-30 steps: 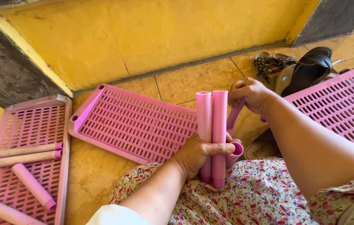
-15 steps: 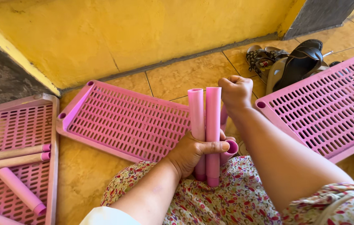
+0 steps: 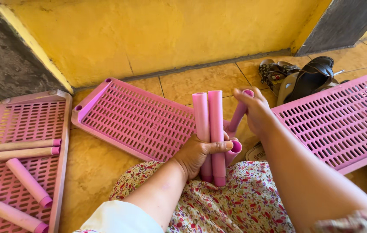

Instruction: The person assembles a pink plastic stool by inserting cylindrical legs into the perforated seat and stacking a second seat on top. The person handles the seat and legs by hand, aligning and pressing parts together to form a two-tiered structure.

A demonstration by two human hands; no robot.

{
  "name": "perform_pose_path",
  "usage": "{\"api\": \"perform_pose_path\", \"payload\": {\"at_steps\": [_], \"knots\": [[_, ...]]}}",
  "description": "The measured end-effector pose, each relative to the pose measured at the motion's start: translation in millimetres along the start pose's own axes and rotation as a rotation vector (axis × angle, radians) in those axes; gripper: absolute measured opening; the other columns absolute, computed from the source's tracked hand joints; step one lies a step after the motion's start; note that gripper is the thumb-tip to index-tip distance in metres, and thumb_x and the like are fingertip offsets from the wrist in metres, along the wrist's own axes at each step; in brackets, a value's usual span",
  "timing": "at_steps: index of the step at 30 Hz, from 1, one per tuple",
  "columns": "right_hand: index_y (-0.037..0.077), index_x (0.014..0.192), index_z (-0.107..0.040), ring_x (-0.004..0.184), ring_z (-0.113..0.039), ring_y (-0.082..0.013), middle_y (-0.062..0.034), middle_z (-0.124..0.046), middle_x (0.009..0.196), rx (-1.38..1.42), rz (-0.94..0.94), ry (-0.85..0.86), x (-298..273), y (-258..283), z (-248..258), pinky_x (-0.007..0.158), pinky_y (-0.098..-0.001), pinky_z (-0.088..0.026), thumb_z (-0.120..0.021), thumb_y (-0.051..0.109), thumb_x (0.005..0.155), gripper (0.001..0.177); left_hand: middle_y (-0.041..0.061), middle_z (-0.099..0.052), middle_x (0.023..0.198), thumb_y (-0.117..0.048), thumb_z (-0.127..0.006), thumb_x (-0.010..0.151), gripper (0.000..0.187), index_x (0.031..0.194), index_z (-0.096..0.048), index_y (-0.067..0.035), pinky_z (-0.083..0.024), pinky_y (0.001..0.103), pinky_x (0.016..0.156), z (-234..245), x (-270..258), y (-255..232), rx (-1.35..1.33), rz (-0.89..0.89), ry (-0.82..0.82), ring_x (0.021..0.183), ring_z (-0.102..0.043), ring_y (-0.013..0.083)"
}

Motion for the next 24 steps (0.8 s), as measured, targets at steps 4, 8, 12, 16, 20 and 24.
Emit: {"api": "perform_pose_path", "payload": {"at_steps": [4,8,12,16,20,24], "knots": [[0.015,0.129,-0.062,0.081,-0.057,-0.0217,-0.0066,-0.059,0.097,-0.171,-0.242,-0.205,-54,-22,14,0.07,-0.0424,-0.049,-0.06,0.0,0.073,0.058,0.008,-0.076,0.099,-0.019,-0.082,0.079,0.026,0.098,-0.07,-0.006,-0.058,0.034,0.087,10,-2,11,-0.091,0.03,-0.088,0.094,-0.071,0.0181],[0.007,0.116,-0.07,0.099,-0.068,-0.0151,-0.0044,-0.073,0.107,-0.645,-0.268,0.693,-101,-4,-1,0.088,-0.0325,-0.057,-0.086,0.01,0.066,0.053,0.012,-0.075,0.095,-0.021,-0.082,0.078,0.027,0.099,-0.073,-0.006,-0.057,0.039,0.085,42,5,16,-0.244,0.04,-0.233,0.09,-0.07,0.0238],[0.01,0.112,-0.073,0.099,-0.068,-0.014,-0.004,-0.076,0.105,-0.772,-0.09,0.972,-119,5,-34,0.09,-0.0295,-0.056,-0.08,0.023,0.082,0.034,0.007,-0.074,0.096,-0.018,-0.082,0.079,0.025,0.101,-0.074,-0.008,-0.055,0.039,0.091,83,10,20,-0.472,-0.045,-0.555,0.093,-0.068,0.021],[0.009,0.1,-0.078,0.088,-0.072,-0.0163,-0.0067,-0.079,0.095,-0.913,-0.105,0.583,-108,-1,-30,0.081,-0.0326,-0.061,-0.084,0.022,0.076,0.027,0.001,-0.076,0.098,-0.015,-0.081,0.078,0.023,0.099,-0.072,-0.012,-0.055,0.037,0.092,105,10,29,-0.614,-0.097,-0.71,0.097,-0.069,0.0175],[0.011,0.112,-0.072,0.094,-0.071,-0.0212,-0.008,-0.073,0.104,-0.916,-0.155,-0.1,-83,-6,-4,0.087,-0.0352,-0.056,-0.083,0.017,0.08,0.034,0.002,-0.075,0.097,-0.014,-0.081,0.079,0.022,0.098,-0.071,-0.013,-0.055,0.038,0.091,107,9,30,-0.577,-0.089,-0.681,0.094,-0.068,0.0188],[0.005,0.12,-0.063,0.097,-0.068,-0.0267,-0.0154,-0.063,0.114,-0.872,0.084,-0.475,-71,-16,8,0.089,-0.0377,-0.055,-0.077,0.012,0.084,0.039,0.003,-0.074,0.096,-0.015,-0.081,0.079,0.022,0.099,-0.072,-0.011,-0.055,0.038,0.09,106,10,32,-0.544,-0.041,-0.697,0.094,-0.069,0.0188]]}}
Point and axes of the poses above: each hand's wrist, its own x-axis towards the middle knuckle, its own z-axis out of the back of the hand, y = z × x, the point moved 2 cm from there along x, towards the middle knuckle
